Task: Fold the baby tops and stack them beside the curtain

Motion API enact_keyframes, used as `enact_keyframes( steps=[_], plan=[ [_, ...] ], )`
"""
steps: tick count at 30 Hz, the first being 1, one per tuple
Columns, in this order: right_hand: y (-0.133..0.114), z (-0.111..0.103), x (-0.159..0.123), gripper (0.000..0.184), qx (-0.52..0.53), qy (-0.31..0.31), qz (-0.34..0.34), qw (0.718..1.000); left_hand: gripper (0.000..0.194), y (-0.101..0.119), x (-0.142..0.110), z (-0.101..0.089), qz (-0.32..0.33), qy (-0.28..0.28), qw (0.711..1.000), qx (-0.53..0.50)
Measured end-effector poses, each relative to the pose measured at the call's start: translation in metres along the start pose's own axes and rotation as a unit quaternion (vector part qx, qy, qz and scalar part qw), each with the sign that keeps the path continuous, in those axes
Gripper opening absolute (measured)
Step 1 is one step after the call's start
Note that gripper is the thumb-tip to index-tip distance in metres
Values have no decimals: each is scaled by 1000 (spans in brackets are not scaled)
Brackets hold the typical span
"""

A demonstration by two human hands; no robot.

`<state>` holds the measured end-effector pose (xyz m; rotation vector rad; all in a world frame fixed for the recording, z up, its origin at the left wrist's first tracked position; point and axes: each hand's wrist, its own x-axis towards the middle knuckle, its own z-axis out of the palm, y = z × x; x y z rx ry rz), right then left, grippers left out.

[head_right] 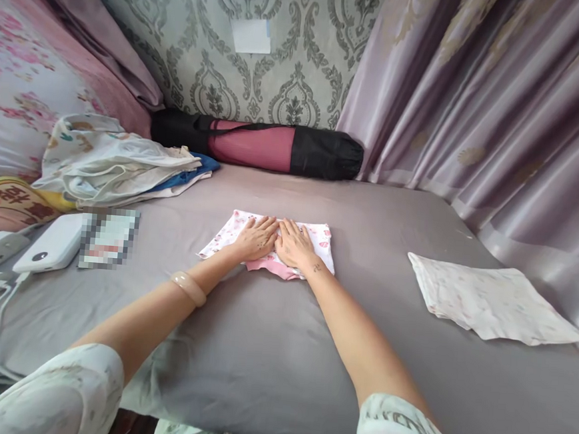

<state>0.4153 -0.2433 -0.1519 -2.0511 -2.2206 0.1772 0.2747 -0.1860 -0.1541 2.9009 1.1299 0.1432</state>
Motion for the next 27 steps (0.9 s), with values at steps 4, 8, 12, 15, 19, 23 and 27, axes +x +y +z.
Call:
enact_keyframes(
  steps=[4,8,12,15,19,23,27],
  plan=[
    [3,-6,-6,59,-2,-3,33,999,55,-8,-4,-6,-27,-17,999,-9],
    [24,-15,-23,60,-35,2,99,995,55,-34,-16,-13,-50,-11,999,-8],
    [51,-18,-41,62,-35,-3,136,990,57,-61,-31,-14,-101,-39,994,-26],
    [61,-13,-46,63,-13,1,133,991,58,-72,-37,-12,-108,-48,992,-38],
    [61,-12,-47,64,-11,5,137,990,57,-73,-38,-14,-117,-60,991,-41],
    [52,-23,-45,63,-17,11,121,993,59,-65,-33,-23,-115,-41,992,-17],
    [43,-24,-40,64,-21,22,120,992,60,-59,-30,-24,-102,-13,995,-7]
  ],
)
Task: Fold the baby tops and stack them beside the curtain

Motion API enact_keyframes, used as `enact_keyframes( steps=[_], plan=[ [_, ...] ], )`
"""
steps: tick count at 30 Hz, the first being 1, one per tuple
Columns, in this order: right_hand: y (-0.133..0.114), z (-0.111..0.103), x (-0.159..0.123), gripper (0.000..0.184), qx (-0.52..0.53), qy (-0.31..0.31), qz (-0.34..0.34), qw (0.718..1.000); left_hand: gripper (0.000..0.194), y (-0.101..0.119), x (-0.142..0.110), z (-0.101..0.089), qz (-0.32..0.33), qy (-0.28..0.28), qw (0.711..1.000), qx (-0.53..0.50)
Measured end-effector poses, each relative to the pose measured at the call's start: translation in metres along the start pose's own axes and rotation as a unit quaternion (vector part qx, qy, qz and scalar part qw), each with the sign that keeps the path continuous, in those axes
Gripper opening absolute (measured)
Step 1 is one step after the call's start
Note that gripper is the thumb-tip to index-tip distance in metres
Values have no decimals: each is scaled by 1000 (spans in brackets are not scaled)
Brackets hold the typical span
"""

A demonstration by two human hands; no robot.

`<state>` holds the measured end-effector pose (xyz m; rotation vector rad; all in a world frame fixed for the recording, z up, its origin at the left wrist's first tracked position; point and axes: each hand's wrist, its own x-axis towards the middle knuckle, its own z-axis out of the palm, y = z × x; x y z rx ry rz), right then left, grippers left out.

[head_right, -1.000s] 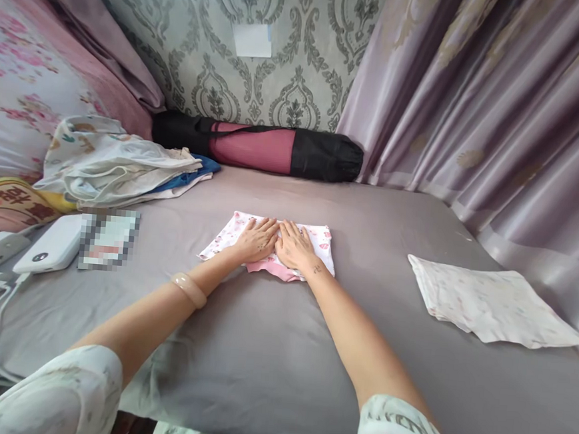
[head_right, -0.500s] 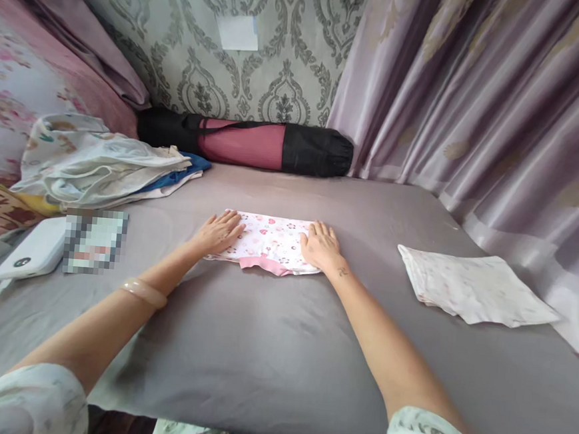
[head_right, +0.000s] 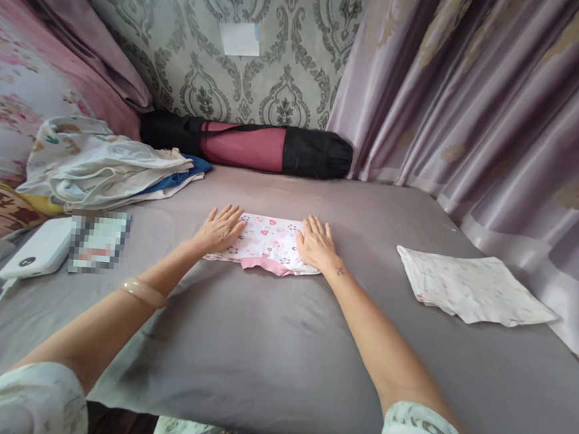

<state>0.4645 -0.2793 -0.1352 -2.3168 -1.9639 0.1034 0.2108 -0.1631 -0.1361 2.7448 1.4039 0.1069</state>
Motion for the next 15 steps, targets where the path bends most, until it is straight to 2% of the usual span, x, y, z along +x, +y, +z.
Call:
enact_keyframes(
  steps=[4,9,12,15],
  plan=[
    [-3,11,3,63,-4,-19,27,999,58,-3,0,9,-13,-45,999,-6],
    [-1,12,4,63,-11,-27,28,999,58,-5,1,7,-11,-58,998,-14],
    [-6,4,4,62,-7,-32,23,999,59,0,3,2,-11,-47,999,-13],
    [-17,-1,4,62,0,-9,16,1000,59,10,4,1,9,-16,1000,-12]
  ],
)
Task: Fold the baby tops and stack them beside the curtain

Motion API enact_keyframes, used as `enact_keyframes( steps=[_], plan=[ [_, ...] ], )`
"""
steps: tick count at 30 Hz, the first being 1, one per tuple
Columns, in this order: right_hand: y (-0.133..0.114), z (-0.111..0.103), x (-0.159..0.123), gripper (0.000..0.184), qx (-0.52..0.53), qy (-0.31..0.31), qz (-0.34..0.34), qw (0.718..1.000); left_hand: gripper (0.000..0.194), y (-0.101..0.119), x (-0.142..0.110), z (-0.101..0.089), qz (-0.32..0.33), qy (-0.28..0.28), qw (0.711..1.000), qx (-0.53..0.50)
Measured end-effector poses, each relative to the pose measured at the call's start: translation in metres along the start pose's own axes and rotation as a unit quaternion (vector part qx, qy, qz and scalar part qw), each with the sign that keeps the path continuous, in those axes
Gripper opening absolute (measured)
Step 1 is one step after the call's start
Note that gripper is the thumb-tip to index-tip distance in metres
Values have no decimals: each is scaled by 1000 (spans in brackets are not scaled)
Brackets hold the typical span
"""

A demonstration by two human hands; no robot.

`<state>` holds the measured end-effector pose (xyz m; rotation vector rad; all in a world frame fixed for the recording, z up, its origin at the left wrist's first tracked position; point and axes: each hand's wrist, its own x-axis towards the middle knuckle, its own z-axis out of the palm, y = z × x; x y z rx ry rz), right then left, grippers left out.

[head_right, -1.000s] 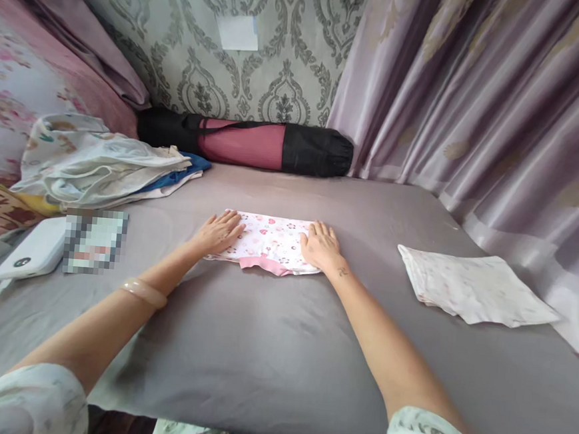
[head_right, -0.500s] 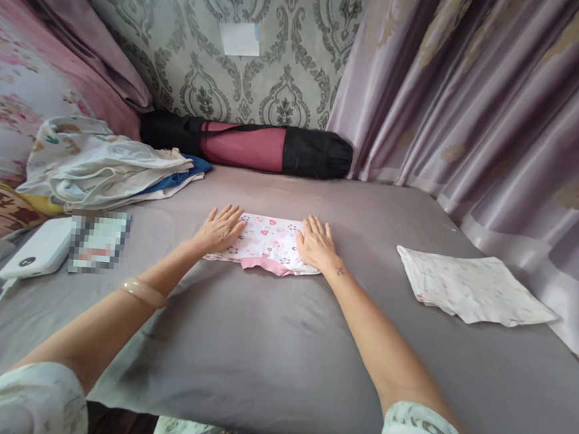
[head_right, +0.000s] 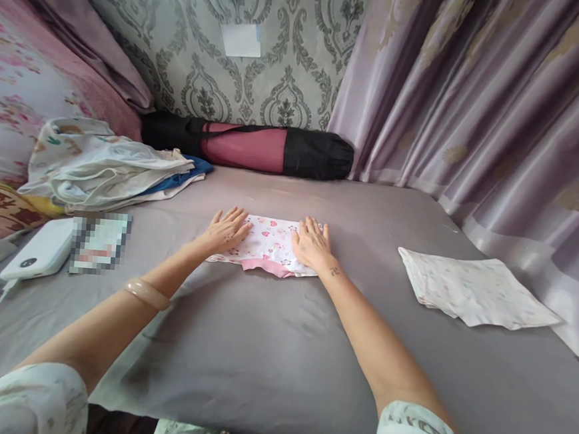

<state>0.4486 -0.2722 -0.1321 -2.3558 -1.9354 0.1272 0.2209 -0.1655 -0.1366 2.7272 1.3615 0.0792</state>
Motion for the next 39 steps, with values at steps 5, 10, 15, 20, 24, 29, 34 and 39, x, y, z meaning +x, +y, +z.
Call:
enact_keyframes(
  steps=[5,10,15,20,24,29,34,39],
  plan=[
    [-8,12,-2,60,-12,14,2,1000,56,6,-1,10,11,-2,1000,-7],
    [-6,17,-1,59,-17,21,0,1000,55,3,-2,9,11,-18,1000,-10],
    [-17,7,-2,59,-11,12,5,1000,55,25,-7,-1,13,-2,1000,19],
    [-33,14,-6,57,5,36,-3,999,58,57,-15,10,35,7,999,6],
    [-35,20,-5,56,7,28,3,1000,59,63,-17,19,31,3,999,7],
    [-41,13,-11,57,12,36,-1,999,57,64,-28,10,28,20,999,14],
    [-58,17,-35,58,26,46,-78,996,56,62,-55,12,48,17,998,30],
    [-64,23,-44,58,22,41,-84,995,57,57,-62,22,49,22,998,26]
  ],
)
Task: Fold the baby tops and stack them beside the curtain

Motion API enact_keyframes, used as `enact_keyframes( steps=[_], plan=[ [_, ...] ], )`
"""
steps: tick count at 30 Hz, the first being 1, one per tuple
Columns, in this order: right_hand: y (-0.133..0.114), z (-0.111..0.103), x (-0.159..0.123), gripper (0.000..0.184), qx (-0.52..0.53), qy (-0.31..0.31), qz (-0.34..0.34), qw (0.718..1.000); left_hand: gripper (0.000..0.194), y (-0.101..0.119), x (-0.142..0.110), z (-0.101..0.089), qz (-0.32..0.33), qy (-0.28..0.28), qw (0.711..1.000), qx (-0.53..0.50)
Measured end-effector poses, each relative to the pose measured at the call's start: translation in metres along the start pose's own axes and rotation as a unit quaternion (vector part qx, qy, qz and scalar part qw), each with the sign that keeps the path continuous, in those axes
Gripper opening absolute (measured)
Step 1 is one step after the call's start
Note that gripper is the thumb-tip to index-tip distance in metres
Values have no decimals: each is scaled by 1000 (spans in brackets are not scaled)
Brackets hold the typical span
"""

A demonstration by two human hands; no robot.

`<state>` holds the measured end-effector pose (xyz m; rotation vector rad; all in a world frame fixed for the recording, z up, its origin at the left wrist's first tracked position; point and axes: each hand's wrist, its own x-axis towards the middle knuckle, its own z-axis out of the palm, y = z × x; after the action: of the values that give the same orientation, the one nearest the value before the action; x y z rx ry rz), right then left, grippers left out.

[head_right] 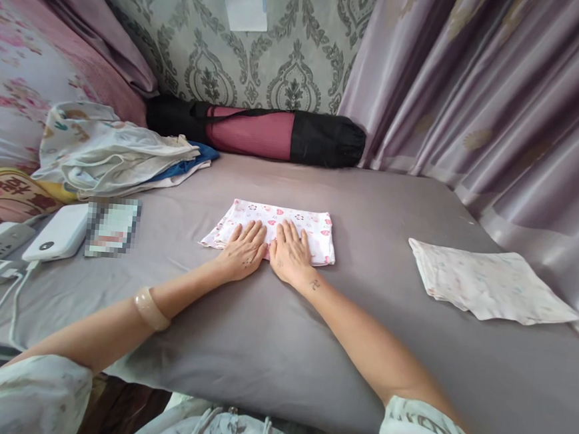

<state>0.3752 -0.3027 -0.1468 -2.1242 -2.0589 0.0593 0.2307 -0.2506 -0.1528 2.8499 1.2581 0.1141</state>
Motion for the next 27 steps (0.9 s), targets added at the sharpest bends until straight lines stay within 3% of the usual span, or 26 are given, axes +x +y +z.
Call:
enact_keyframes(
  steps=[6,14,20,27],
  plan=[
    [-4,-11,19,59,11,-29,-25,999,57,-7,13,-8,-20,5,1000,-18],
    [-6,0,35,59,18,-49,-43,998,54,-17,21,-6,-23,-9,1000,-11],
    [-5,-4,58,58,23,-29,-23,999,53,-33,39,-11,-59,27,998,-6],
    [-3,1,70,59,26,-67,-9,997,53,-50,52,-6,-61,-10,998,-29]
  ],
)
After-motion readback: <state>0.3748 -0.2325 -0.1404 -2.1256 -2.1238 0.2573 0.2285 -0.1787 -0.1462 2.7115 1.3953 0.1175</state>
